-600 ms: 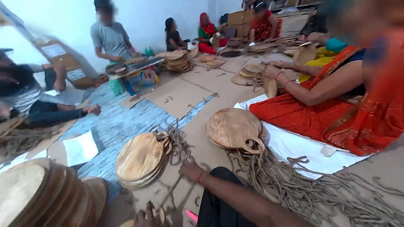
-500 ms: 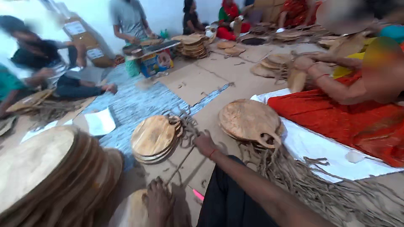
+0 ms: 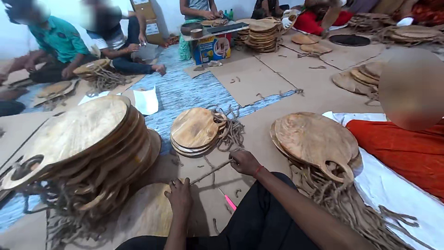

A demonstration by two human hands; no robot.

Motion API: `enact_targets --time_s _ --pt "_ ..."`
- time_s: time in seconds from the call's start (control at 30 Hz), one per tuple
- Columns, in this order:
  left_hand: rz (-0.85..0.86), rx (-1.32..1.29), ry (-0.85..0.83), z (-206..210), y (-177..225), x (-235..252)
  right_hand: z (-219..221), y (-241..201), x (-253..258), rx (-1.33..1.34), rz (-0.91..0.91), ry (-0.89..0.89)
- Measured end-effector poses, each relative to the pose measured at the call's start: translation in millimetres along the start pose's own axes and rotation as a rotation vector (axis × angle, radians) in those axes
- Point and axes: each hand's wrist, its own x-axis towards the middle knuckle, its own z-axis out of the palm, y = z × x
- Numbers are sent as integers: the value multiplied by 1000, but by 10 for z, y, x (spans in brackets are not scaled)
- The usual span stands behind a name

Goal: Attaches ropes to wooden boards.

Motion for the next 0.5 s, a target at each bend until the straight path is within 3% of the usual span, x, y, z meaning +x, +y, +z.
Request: enact_targets --time_s 0.1,0.17,0.2,0.27,0.3,0.4,0.5 --pt "-11 -47 46 48 -48 -13 105 -184 -78 75 -110 31" --pt "-53 -48 51 34 -102 11 128 -325 -200 67 -181 -64" --pt "-86 -48 34 31 -116 12 70 -358 -224 26 -92 -199" --pt "-156 -50 3 34 -159 10 -102 -351 -102 -96 324 -438" --pt "-184 -49 2 42 -190 20 -136 -259 -29 -153 504 -446" --pt "-262 -84 -7 63 -289 19 -222 -13 -15 -32 845 -180" --pt "-347 -168 -65 57 -372 33 -217 135 -99 312 862 -1"
